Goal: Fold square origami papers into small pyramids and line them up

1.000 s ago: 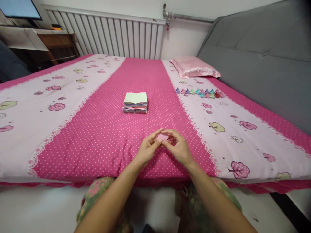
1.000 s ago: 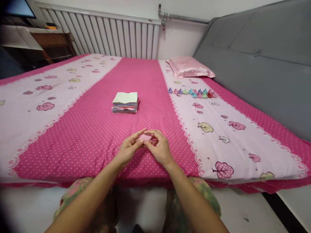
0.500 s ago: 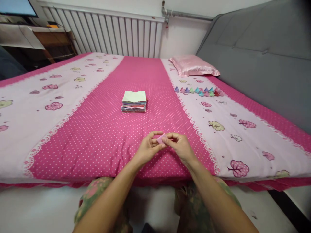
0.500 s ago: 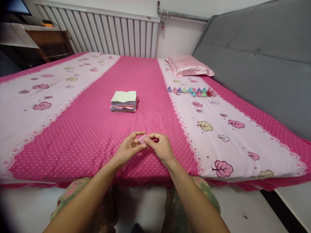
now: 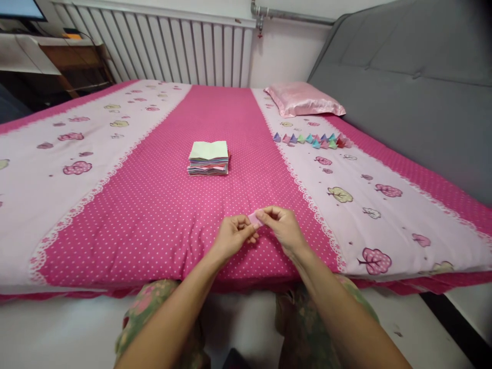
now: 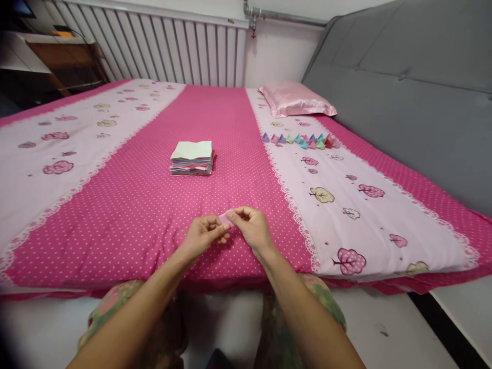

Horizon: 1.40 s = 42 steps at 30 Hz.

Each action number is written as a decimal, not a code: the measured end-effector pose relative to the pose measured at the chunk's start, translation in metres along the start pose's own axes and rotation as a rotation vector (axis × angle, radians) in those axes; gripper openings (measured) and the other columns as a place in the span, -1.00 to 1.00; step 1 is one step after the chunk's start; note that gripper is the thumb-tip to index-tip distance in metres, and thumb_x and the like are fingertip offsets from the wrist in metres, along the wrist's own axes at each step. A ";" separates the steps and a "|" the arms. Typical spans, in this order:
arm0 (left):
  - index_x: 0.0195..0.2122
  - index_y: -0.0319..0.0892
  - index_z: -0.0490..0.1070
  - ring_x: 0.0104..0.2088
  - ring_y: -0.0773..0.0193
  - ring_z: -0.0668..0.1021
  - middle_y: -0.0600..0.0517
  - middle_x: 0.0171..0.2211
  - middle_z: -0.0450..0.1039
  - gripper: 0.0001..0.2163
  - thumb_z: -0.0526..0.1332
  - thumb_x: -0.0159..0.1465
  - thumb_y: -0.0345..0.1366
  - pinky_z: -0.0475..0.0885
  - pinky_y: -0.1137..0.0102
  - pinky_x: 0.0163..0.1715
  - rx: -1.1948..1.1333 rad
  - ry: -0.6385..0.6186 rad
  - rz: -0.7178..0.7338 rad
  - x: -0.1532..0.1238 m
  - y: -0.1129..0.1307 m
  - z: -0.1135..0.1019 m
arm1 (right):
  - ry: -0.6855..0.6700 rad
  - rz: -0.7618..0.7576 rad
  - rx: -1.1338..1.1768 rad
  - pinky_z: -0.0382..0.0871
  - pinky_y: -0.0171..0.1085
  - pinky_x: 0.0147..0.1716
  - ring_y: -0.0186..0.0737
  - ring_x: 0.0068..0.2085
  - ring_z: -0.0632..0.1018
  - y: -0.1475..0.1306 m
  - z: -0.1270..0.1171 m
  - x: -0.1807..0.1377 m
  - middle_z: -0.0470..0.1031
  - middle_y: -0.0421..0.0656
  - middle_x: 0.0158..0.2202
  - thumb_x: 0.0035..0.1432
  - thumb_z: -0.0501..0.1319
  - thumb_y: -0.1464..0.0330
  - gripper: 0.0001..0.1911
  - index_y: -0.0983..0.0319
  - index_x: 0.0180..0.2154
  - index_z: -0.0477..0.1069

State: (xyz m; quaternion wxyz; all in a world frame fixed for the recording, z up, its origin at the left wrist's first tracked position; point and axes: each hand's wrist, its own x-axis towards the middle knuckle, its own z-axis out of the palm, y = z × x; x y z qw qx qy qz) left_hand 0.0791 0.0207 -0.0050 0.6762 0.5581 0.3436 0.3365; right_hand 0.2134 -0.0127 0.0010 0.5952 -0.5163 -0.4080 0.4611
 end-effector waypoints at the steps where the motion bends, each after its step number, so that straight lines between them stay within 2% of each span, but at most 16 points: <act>1: -0.57 -0.29 0.34 -0.67 0.44 0.42 0.04 -0.65 0.42 -0.72 0.32 -0.03 -0.15 0.31 0.52 -0.61 0.015 -0.001 0.009 0.000 -0.001 0.000 | 0.006 0.000 0.002 0.26 -0.35 -0.43 -0.38 -0.50 0.40 -0.001 0.000 0.000 0.46 -0.23 -0.54 -0.12 0.32 0.28 -0.83 0.26 -0.51 0.48; 7: -0.59 -0.27 0.30 -0.66 0.45 0.40 0.07 -0.68 0.38 -0.74 0.28 0.03 -0.19 0.29 0.54 -0.61 0.101 0.000 0.088 -0.001 -0.003 0.003 | 0.051 0.064 0.106 0.21 -0.38 -0.45 -0.42 -0.54 0.35 -0.001 -0.002 0.001 0.41 -0.28 -0.61 -0.19 0.35 0.31 -0.83 0.27 -0.60 0.45; 10: -0.59 -0.27 0.29 -0.67 0.45 0.39 0.08 -0.68 0.37 -0.75 0.28 0.02 -0.20 0.28 0.54 -0.62 0.082 0.007 0.088 -0.001 -0.002 0.004 | 0.043 0.104 0.154 0.22 -0.39 -0.45 -0.43 -0.53 0.36 0.000 -0.002 0.002 0.42 -0.28 -0.60 -0.19 0.35 0.30 -0.83 0.27 -0.58 0.46; 13: -0.59 -0.27 0.29 -0.67 0.45 0.40 0.08 -0.68 0.38 -0.75 0.28 0.02 -0.20 0.30 0.54 -0.62 0.062 0.034 0.063 -0.001 -0.002 0.004 | -0.021 0.105 0.141 0.25 -0.38 -0.43 -0.42 -0.50 0.39 0.000 -0.002 0.001 0.45 -0.25 -0.54 -0.14 0.33 0.28 -0.82 0.27 -0.49 0.49; 17: -0.56 -0.29 0.33 -0.68 0.45 0.40 0.07 -0.67 0.39 -0.76 0.28 0.00 -0.19 0.31 0.53 -0.63 0.055 0.007 0.037 -0.002 -0.003 0.004 | -0.133 0.113 0.087 0.30 -0.36 -0.43 -0.36 -0.46 0.44 -0.002 -0.001 -0.002 0.49 -0.20 -0.48 -0.20 0.37 0.31 -0.76 0.29 -0.40 0.50; 23: -0.53 -0.30 0.37 -0.67 0.43 0.41 0.07 -0.67 0.39 -0.78 0.27 0.01 -0.21 0.32 0.52 -0.62 0.076 -0.041 0.025 -0.002 -0.004 0.006 | -0.122 0.028 0.018 0.28 -0.37 -0.53 -0.37 -0.55 0.41 -0.003 0.000 -0.004 0.44 -0.22 -0.60 -0.18 0.36 0.31 -0.82 0.30 -0.54 0.47; 27: -0.53 -0.30 0.38 -0.66 0.43 0.42 0.07 -0.66 0.39 -0.77 0.28 0.00 -0.20 0.33 0.51 -0.61 0.062 -0.056 0.017 -0.002 -0.004 0.007 | -0.066 0.059 -0.001 0.25 -0.37 -0.58 -0.38 -0.58 0.39 -0.003 0.002 -0.005 0.41 -0.24 -0.64 -0.22 0.37 0.29 -0.79 0.31 -0.58 0.46; 30: -0.56 -0.29 0.36 -0.68 0.44 0.41 0.08 -0.67 0.39 -0.74 0.31 -0.03 -0.17 0.32 0.52 -0.62 0.035 -0.032 0.007 -0.001 -0.003 0.006 | -0.074 0.059 -0.005 0.29 -0.35 -0.53 -0.36 -0.55 0.41 -0.003 0.002 -0.003 0.44 -0.22 -0.60 -0.19 0.35 0.27 -0.79 0.30 -0.53 0.48; 34: -0.56 -0.29 0.37 -0.65 0.46 0.42 0.05 -0.64 0.43 -0.73 0.31 -0.02 -0.16 0.32 0.54 -0.60 -0.021 0.057 0.012 0.000 0.000 0.002 | -0.113 0.043 0.025 0.33 -0.34 -0.36 -0.33 -0.39 0.48 -0.006 -0.002 0.000 0.51 -0.20 -0.43 -0.15 0.34 0.27 -0.73 0.25 -0.33 0.50; 38: -0.53 -0.30 0.40 -0.65 0.48 0.42 0.05 -0.64 0.44 -0.76 0.32 -0.02 -0.19 0.29 0.56 -0.61 -0.071 0.135 0.009 0.001 0.004 -0.001 | -0.042 -0.008 -0.043 0.32 -0.35 -0.37 -0.36 -0.44 0.46 -0.005 -0.008 0.001 0.51 -0.20 -0.47 -0.12 0.32 0.26 -0.80 0.26 -0.43 0.49; 42: -0.53 -0.30 0.40 -0.66 0.48 0.42 0.05 -0.63 0.44 -0.77 0.33 -0.02 -0.21 0.29 0.56 -0.61 -0.092 0.136 0.006 0.000 0.006 0.001 | 0.000 -0.105 -0.148 0.28 -0.35 -0.44 -0.36 -0.49 0.43 0.001 -0.012 0.003 0.49 -0.21 -0.52 -0.08 0.30 0.26 -0.82 0.27 -0.48 0.48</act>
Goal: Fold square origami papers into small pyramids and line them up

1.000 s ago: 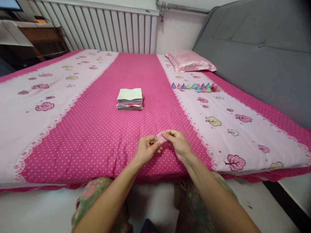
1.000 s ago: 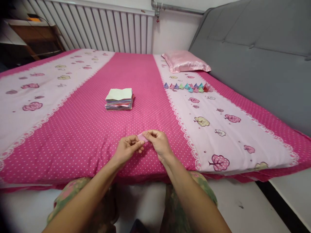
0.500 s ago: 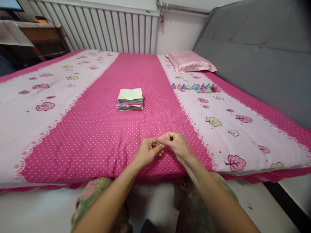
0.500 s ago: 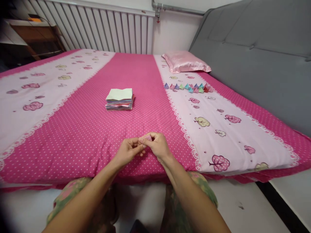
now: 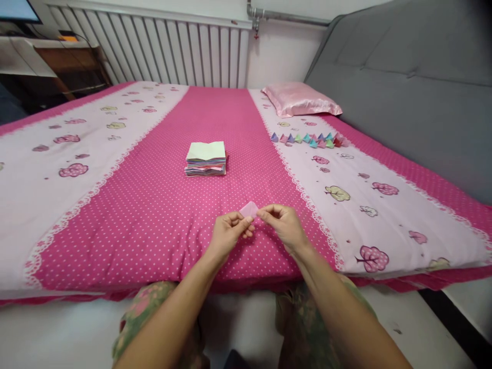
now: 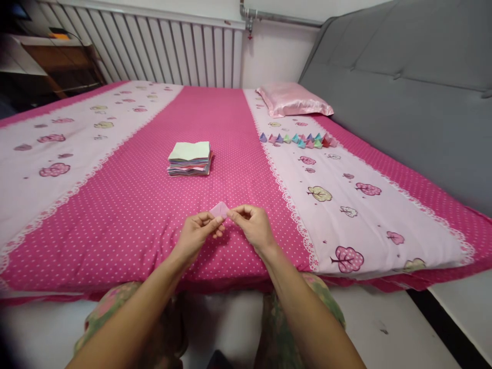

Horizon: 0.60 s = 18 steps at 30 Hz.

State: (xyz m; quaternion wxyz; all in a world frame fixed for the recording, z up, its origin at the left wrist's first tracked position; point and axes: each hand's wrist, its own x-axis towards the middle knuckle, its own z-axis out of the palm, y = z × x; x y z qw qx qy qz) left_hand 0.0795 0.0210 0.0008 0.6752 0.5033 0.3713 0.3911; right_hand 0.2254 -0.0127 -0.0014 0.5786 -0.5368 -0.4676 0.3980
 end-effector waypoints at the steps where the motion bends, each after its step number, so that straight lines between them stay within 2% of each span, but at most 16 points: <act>1: -0.53 -0.30 0.41 -0.65 0.48 0.42 0.05 -0.63 0.44 -0.77 0.33 -0.02 -0.21 0.29 0.56 -0.61 0.001 -0.004 -0.002 0.000 0.000 0.001 | 0.009 -0.021 -0.025 0.28 -0.35 -0.44 -0.36 -0.49 0.42 0.002 0.000 0.000 0.49 -0.21 -0.53 -0.08 0.29 0.27 -0.82 0.27 -0.49 0.48; 7: -0.53 -0.30 0.40 -0.65 0.47 0.42 0.05 -0.62 0.45 -0.76 0.33 -0.02 -0.20 0.30 0.55 -0.61 0.010 -0.011 0.001 0.001 -0.005 0.001 | 0.006 -0.038 -0.027 0.30 -0.35 -0.43 -0.34 -0.48 0.44 0.003 0.000 0.002 0.49 -0.19 -0.52 -0.06 0.28 0.27 -0.82 0.28 -0.49 0.47; 13: -0.49 -0.30 0.43 -0.64 0.47 0.40 0.05 -0.61 0.43 -0.74 0.31 0.00 -0.16 0.29 0.53 -0.61 0.079 -0.035 0.010 0.001 -0.006 0.000 | -0.080 -0.003 0.068 0.37 -0.27 -0.28 -0.27 -0.35 0.51 -0.001 0.004 0.001 0.54 -0.13 -0.36 -0.06 0.28 0.25 -0.76 0.26 -0.34 0.48; 16: -0.49 -0.29 0.42 -0.62 0.45 0.39 0.06 -0.60 0.41 -0.74 0.28 0.02 -0.15 0.28 0.53 -0.62 0.181 -0.017 0.074 0.002 -0.007 0.000 | -0.082 -0.026 0.022 0.38 -0.25 -0.28 -0.25 -0.35 0.52 -0.001 0.003 0.001 0.54 -0.12 -0.37 -0.04 0.27 0.25 -0.77 0.26 -0.35 0.48; 18: -0.39 -0.28 0.43 -0.58 0.43 0.41 0.04 -0.54 0.43 -0.74 0.28 0.02 -0.17 0.31 0.52 -0.60 0.272 0.041 0.137 0.002 -0.008 -0.002 | -0.081 -0.058 -0.036 0.39 -0.25 -0.28 -0.24 -0.34 0.53 -0.001 0.003 0.001 0.55 -0.11 -0.37 -0.03 0.26 0.26 -0.79 0.26 -0.35 0.49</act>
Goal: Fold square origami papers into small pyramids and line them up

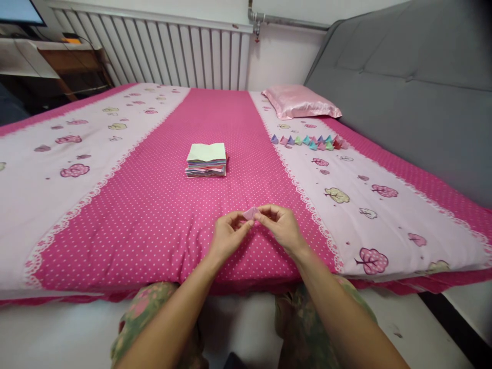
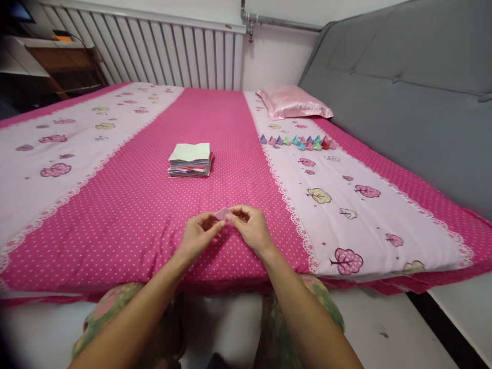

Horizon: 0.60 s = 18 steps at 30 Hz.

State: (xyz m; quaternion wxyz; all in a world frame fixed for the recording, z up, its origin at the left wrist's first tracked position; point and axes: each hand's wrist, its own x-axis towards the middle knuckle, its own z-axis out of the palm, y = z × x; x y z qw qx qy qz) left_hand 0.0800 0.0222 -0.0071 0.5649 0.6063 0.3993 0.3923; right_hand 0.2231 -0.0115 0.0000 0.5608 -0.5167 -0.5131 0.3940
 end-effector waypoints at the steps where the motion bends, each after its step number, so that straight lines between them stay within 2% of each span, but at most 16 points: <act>1: -0.31 -0.28 0.43 -0.56 0.40 0.43 0.03 -0.51 0.44 -0.72 0.28 0.02 -0.18 0.32 0.51 -0.58 0.047 0.034 0.023 0.000 0.000 -0.001 | -0.005 -0.011 -0.039 0.39 -0.25 -0.28 -0.23 -0.34 0.53 0.000 0.000 0.000 0.55 -0.10 -0.37 -0.01 0.24 0.27 -0.79 0.26 -0.34 0.49; 4: -0.20 -0.25 0.43 -0.47 0.35 0.47 -0.03 -0.39 0.47 -0.69 0.26 0.04 -0.22 0.35 0.48 -0.54 0.212 0.114 0.114 0.001 -0.002 -0.005 | 0.002 -0.039 -0.196 0.39 -0.25 -0.32 -0.23 -0.37 0.53 0.003 0.000 0.000 0.55 -0.09 -0.37 0.02 0.21 0.30 -0.82 0.26 -0.34 0.50; 9: -0.30 -0.20 0.46 -0.39 0.34 0.46 -0.02 -0.33 0.45 -0.85 0.19 0.11 -0.33 0.37 0.47 -0.42 0.457 0.122 0.322 0.001 -0.006 -0.008 | -0.036 -0.035 -0.332 0.40 -0.26 -0.33 -0.23 -0.38 0.54 0.010 0.003 -0.001 0.56 -0.10 -0.38 0.02 0.19 0.37 -0.86 0.25 -0.36 0.50; 18: -0.32 -0.18 0.45 -0.43 0.35 0.45 0.01 -0.41 0.44 -0.88 0.14 0.16 -0.36 0.36 0.45 -0.41 0.552 0.097 0.316 -0.001 -0.008 -0.006 | -0.043 0.032 -0.319 0.43 -0.24 -0.32 -0.20 -0.33 0.56 0.013 0.004 -0.001 0.56 -0.08 -0.32 0.03 0.20 0.34 -0.82 0.23 -0.29 0.49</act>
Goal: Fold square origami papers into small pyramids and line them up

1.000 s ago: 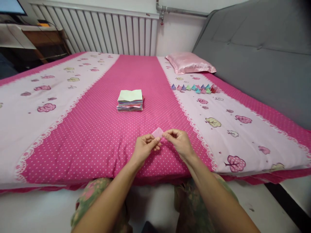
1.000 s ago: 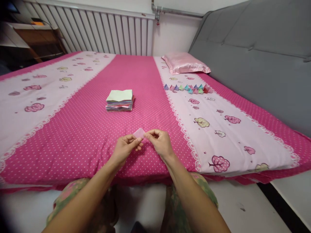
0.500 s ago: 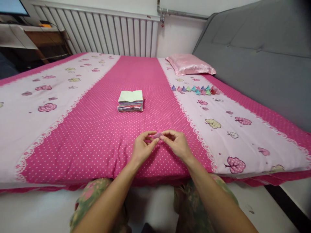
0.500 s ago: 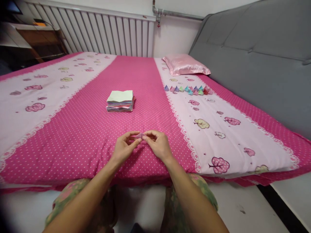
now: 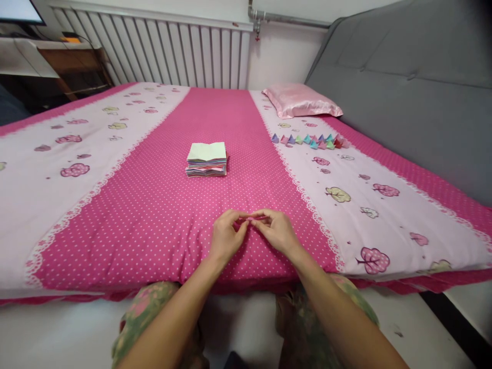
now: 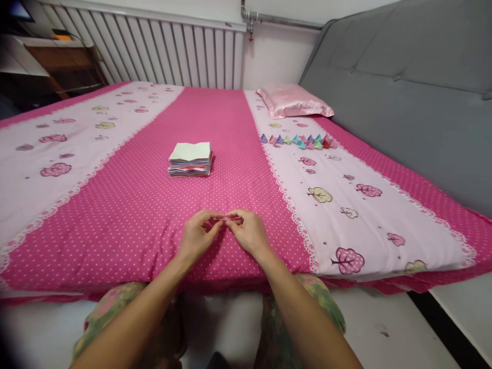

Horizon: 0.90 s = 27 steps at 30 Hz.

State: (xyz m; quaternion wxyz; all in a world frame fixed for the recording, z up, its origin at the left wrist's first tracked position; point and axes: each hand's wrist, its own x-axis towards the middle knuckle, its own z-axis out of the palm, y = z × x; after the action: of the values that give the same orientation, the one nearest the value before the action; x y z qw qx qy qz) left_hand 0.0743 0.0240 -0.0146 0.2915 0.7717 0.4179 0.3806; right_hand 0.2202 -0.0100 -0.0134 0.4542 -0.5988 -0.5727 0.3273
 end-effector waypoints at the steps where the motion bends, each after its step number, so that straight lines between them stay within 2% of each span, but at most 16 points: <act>1: -0.32 -0.19 0.45 -0.43 0.35 0.45 0.01 -0.41 0.45 -0.88 0.14 0.16 -0.36 0.37 0.45 -0.41 -0.005 0.000 -0.006 0.000 -0.001 0.001 | 0.002 -0.002 -0.007 0.43 -0.24 -0.32 -0.20 -0.32 0.56 0.000 0.000 0.000 0.56 -0.08 -0.32 0.03 0.20 0.33 -0.82 0.23 -0.29 0.49; 8: -0.13 -0.20 0.37 -0.38 0.32 0.51 -0.03 -0.32 0.50 -0.74 0.16 0.13 -0.40 0.43 0.38 -0.31 -0.122 0.026 -0.085 0.000 -0.003 0.004 | 0.080 -0.067 -0.104 0.40 -0.19 -0.26 -0.18 -0.31 0.55 -0.003 -0.003 0.000 0.57 -0.10 -0.32 0.03 0.20 0.33 -0.84 0.19 -0.32 0.51; 21: -0.28 -0.21 0.45 -0.41 0.28 0.55 -0.05 -0.37 0.54 -0.84 0.19 0.11 -0.33 0.45 0.37 -0.36 -0.217 0.049 -0.137 -0.002 0.000 0.007 | 0.107 -0.092 -0.139 0.40 -0.26 -0.38 -0.23 -0.39 0.53 -0.013 -0.001 -0.003 0.56 -0.14 -0.38 -0.03 0.18 0.38 -0.85 0.20 -0.38 0.52; 27: -0.31 -0.18 0.47 -0.45 0.32 0.54 -0.01 -0.41 0.54 -0.87 0.17 0.12 -0.35 0.44 0.42 -0.40 -0.090 0.033 -0.076 -0.003 0.004 0.003 | 0.134 -0.094 -0.150 0.41 -0.24 -0.38 -0.23 -0.44 0.53 -0.012 0.000 -0.003 0.56 -0.13 -0.42 -0.03 0.18 0.38 -0.86 0.20 -0.41 0.52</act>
State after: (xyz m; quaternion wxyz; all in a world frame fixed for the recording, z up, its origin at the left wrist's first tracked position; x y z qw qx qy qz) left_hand 0.0777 0.0188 -0.0144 0.3331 0.7350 0.4339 0.4006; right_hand 0.2149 -0.0136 -0.0032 0.4601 -0.6242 -0.5915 0.2210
